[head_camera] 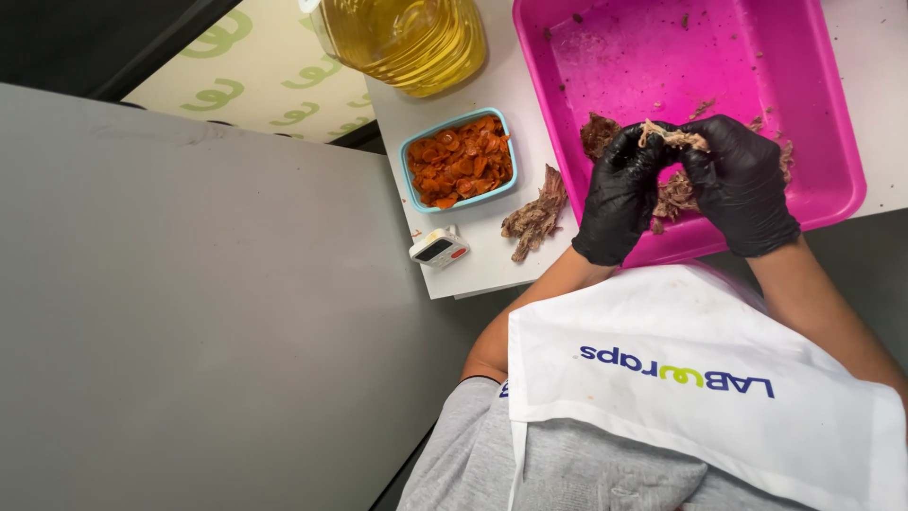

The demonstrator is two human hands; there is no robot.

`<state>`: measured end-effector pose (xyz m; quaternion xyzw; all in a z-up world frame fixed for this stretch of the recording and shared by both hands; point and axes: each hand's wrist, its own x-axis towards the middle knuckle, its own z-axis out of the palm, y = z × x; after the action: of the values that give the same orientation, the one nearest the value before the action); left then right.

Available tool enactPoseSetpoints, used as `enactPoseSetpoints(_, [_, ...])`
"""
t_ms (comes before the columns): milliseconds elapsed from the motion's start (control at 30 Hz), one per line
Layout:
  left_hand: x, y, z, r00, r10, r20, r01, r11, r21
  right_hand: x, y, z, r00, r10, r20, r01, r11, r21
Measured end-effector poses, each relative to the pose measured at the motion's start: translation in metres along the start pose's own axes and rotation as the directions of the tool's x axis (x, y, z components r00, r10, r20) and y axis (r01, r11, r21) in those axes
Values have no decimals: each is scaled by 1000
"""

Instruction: Shredding cooked meat into smaller pieces by hand.

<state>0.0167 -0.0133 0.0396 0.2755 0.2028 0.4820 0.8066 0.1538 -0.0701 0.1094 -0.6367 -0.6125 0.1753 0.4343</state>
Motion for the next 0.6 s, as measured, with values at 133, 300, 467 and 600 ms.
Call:
enactPoseSetpoints(133, [0, 25, 11, 983, -182, -25, 166, 940, -297, -8, 24, 1, 994, 63, -88, -59, 997, 52])
enactPoseSetpoints(300, [12, 58, -15, 991, 129, 39, -124, 986, -108, -2, 28, -34, 946, 300, -125, -252, 920, 301])
enactPoseSetpoints(467, [0, 127, -22, 947, 310, 81, -246, 544, 802, 3, 20, -44, 961, 275, -36, -227, 854, 467])
enactPoseSetpoints(600, [-30, 174, -26, 930, 366, 37, -106, 170, 980, -65, 161, -37, 909, 413, -51, -300, 735, 608])
